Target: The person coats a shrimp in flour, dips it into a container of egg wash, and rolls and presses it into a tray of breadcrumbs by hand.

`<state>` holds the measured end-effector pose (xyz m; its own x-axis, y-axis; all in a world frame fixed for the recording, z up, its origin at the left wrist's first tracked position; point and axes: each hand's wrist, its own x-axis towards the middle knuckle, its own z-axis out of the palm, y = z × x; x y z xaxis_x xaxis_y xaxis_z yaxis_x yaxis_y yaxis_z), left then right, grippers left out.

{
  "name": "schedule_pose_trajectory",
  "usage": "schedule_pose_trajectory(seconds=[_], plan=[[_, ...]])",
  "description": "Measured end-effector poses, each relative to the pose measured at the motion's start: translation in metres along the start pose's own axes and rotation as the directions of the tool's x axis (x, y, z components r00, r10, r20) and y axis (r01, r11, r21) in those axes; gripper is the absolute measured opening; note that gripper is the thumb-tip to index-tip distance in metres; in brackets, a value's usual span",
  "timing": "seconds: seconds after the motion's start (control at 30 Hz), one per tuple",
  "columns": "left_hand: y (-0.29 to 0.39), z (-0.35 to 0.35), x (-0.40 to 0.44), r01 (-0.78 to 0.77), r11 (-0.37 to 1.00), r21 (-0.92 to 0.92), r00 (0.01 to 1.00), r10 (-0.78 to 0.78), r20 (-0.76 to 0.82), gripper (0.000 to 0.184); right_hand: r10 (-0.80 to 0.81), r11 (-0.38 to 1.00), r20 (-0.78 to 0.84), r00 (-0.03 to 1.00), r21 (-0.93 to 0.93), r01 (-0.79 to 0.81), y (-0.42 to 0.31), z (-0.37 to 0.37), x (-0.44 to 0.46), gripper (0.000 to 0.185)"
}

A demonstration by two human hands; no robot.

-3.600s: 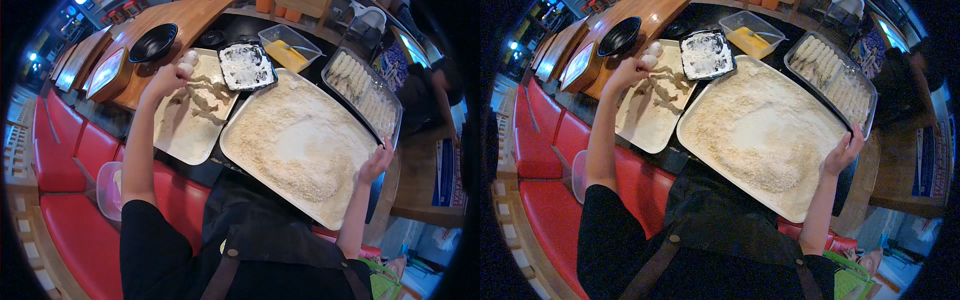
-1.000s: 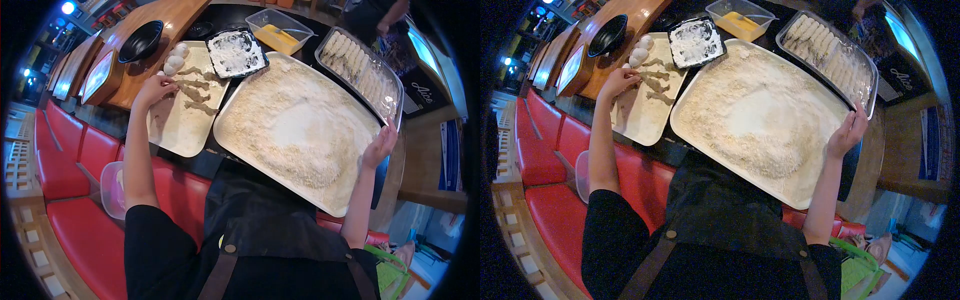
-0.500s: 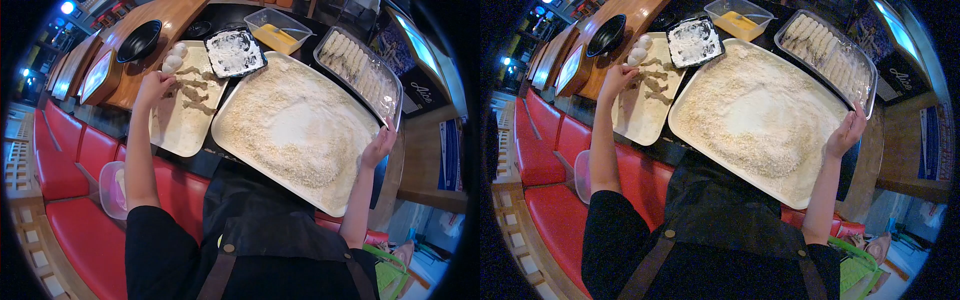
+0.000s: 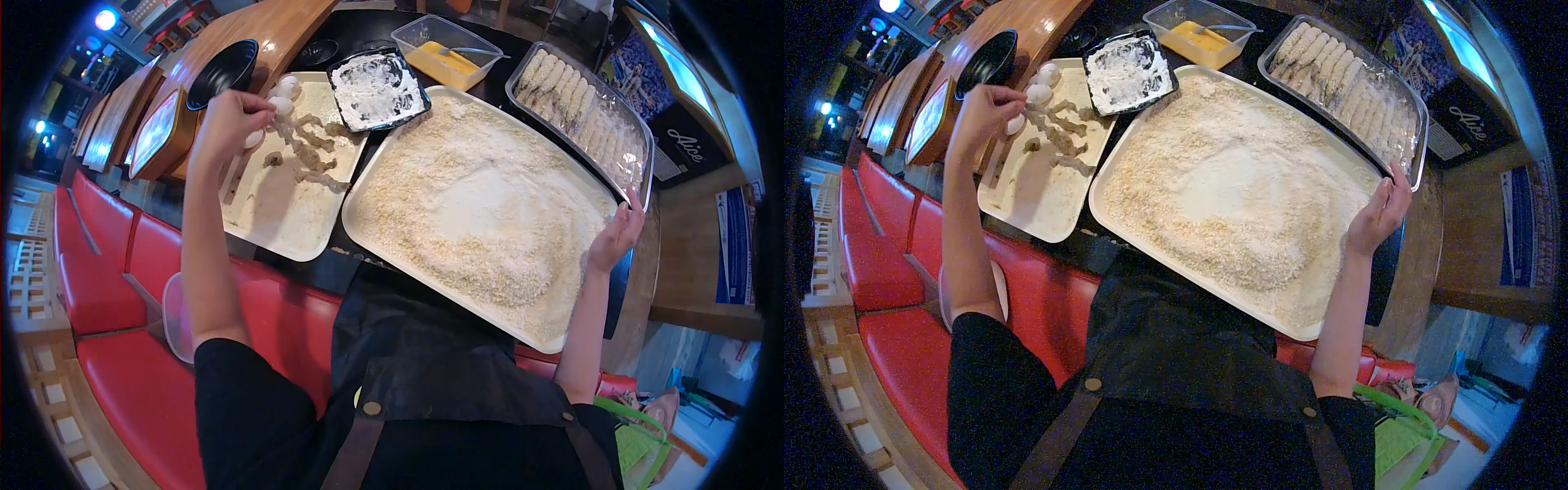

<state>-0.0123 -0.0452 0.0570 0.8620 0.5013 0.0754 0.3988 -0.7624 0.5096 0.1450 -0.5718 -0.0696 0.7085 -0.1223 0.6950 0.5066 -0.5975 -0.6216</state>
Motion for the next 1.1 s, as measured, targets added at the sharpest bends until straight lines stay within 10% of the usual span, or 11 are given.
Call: schedule_pose_trajectory(seconds=[0.33,0.43,0.47,0.7,1.1], plan=[[0.077,-0.050,0.075,-0.459,0.849,0.261,0.868,0.491,-0.071,0.019,0.000,0.999,-0.024,1.000,-0.041,-0.001,0.001,-0.001,0.000,0.029],[0.107,-0.042,0.065,-0.295,0.906,0.304,0.906,0.366,-0.211,0.018,-0.034,0.997,-0.033,0.999,-0.064,0.032,0.004,-0.002,0.000,0.029],[0.066,-0.022,0.119,-0.526,0.780,0.338,0.795,0.593,-0.131,0.019,-0.050,0.996,-0.037,0.998,-0.071,0.047,0.004,-0.001,0.000,0.029],[0.045,0.077,0.060,-0.409,0.860,0.304,0.907,0.347,0.238,0.016,-0.027,0.999,-0.034,0.999,-0.031,0.026,0.010,0.002,-0.002,0.028],[0.052,0.098,0.036,-0.307,0.945,-0.111,0.922,0.324,0.213,0.017,0.016,0.999,-0.018,1.000,-0.032,-0.017,0.007,0.000,-0.001,0.028]])
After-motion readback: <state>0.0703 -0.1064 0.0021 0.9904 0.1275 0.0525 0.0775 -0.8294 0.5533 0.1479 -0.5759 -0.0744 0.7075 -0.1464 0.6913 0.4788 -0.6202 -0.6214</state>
